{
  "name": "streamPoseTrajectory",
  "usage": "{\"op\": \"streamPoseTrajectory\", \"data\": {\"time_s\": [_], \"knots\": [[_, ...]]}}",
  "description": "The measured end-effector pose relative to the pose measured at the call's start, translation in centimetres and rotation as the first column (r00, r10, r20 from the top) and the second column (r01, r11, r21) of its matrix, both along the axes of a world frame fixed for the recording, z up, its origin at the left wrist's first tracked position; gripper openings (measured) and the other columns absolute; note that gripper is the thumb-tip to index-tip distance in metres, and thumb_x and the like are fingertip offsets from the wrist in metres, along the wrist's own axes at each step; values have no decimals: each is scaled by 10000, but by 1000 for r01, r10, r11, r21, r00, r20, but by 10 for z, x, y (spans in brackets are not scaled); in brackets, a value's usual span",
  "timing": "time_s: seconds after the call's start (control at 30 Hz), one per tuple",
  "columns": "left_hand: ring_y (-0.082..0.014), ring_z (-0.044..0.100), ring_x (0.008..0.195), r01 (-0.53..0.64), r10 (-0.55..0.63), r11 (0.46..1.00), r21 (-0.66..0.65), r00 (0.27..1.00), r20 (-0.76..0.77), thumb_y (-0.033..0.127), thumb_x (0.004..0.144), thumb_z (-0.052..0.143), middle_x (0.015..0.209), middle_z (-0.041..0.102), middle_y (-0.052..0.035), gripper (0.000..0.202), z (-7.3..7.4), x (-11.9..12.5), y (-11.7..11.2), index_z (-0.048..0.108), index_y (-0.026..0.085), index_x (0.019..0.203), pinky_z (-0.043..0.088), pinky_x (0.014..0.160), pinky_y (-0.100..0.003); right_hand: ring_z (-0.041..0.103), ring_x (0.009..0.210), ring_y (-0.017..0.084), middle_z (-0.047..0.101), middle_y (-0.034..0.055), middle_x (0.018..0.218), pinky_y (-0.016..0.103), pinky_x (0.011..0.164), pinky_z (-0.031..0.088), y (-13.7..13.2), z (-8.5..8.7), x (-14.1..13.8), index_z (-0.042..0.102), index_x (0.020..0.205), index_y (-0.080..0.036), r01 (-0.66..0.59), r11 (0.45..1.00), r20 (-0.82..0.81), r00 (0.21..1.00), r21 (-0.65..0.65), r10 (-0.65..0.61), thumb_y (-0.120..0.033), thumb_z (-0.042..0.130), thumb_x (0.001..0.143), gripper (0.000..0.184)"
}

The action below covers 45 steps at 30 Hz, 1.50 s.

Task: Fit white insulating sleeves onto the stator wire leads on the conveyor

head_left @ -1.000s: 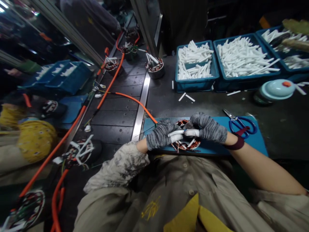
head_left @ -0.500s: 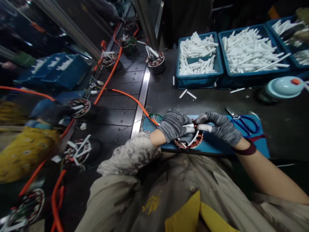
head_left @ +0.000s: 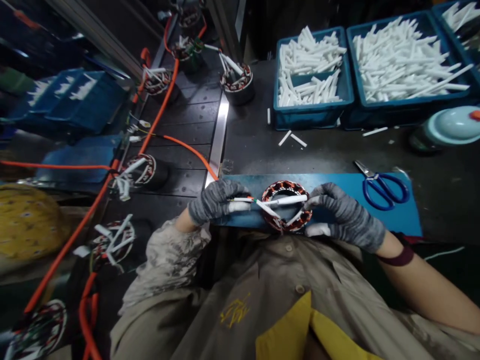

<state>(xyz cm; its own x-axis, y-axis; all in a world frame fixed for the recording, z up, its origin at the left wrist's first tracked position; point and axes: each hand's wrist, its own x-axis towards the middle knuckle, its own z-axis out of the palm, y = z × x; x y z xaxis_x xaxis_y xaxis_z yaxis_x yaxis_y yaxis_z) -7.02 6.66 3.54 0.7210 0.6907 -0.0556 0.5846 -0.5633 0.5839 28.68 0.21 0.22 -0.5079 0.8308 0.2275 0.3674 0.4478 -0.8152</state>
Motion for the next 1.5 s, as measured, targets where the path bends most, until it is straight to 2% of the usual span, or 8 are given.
{"op": "streamPoseTrajectory", "data": {"time_s": [0.17,0.3,0.57,0.77,0.83,1.0,1.2,1.5], "knots": [[-232,716,1124,-40,37,999,29,996,87,475,1000,592,1263,727,-98,375,30,16,-16,714,230,1256,584,1016,-388,673,1062,296,667,114,1166,482,935,585,46,-6,1,763,1035,-239,-48,998,-32,998,29,49,-647,759,818,462],[-276,545,1426,92,-65,981,-170,985,160,357,1013,565,1610,484,-108,404,21,18,-17,644,223,1386,486,1176,-437,650,1183,330,662,114,1306,527,1050,531,85,-13,7,770,1143,-259,57,993,129,989,108,-71,-624,731,854,467],[-305,762,1074,-118,168,979,165,925,-340,374,1028,555,1238,766,-119,359,-6,68,-46,709,203,1303,639,892,-439,566,1322,396,615,168,1477,574,1112,448,144,-34,-16,711,1334,-184,224,959,627,726,174,-283,-421,589,973,448],[-251,761,723,-112,192,879,464,973,-128,359,986,638,981,803,-121,315,-12,82,-72,711,158,1218,619,623,-356,689,1103,321,777,108,1151,492,1002,528,91,-4,-9,778,1091,-202,450,862,294,813,233,-503,-363,700,900,261],[-236,770,804,-215,189,868,448,977,103,321,962,663,1029,794,-114,311,-12,76,-76,670,139,1215,643,701,-343,724,902,278,786,61,968,462,867,581,52,10,-3,763,992,-230,636,764,10,768,111,-641,-411,780,841,236],[-218,751,1072,-168,62,955,244,918,391,148,895,626,1157,750,-99,333,-2,66,-70,608,169,1228,647,914,-343,756,907,253,811,7,1007,428,862,601,-25,23,10,789,1010,-317,594,771,-117,769,-230,-628,-357,784,846,169],[-198,758,1097,-50,-56,956,288,936,348,175,978,592,1174,779,-99,312,-13,61,-60,637,174,1288,636,962,-319,780,902,233,829,6,1000,387,834,627,-32,7,11,808,993,-299,565,757,-129,768,-327,-628,-354,762,864,148],[-175,775,801,15,2,902,432,999,-37,357,1053,520,1096,788,-72,350,-13,59,-63,668,246,1350,588,600,-235,781,880,231,827,-16,980,372,846,621,-8,18,31,823,1033,-343,400,916,-100,911,-15,-400,-243,788,857,205]]}}
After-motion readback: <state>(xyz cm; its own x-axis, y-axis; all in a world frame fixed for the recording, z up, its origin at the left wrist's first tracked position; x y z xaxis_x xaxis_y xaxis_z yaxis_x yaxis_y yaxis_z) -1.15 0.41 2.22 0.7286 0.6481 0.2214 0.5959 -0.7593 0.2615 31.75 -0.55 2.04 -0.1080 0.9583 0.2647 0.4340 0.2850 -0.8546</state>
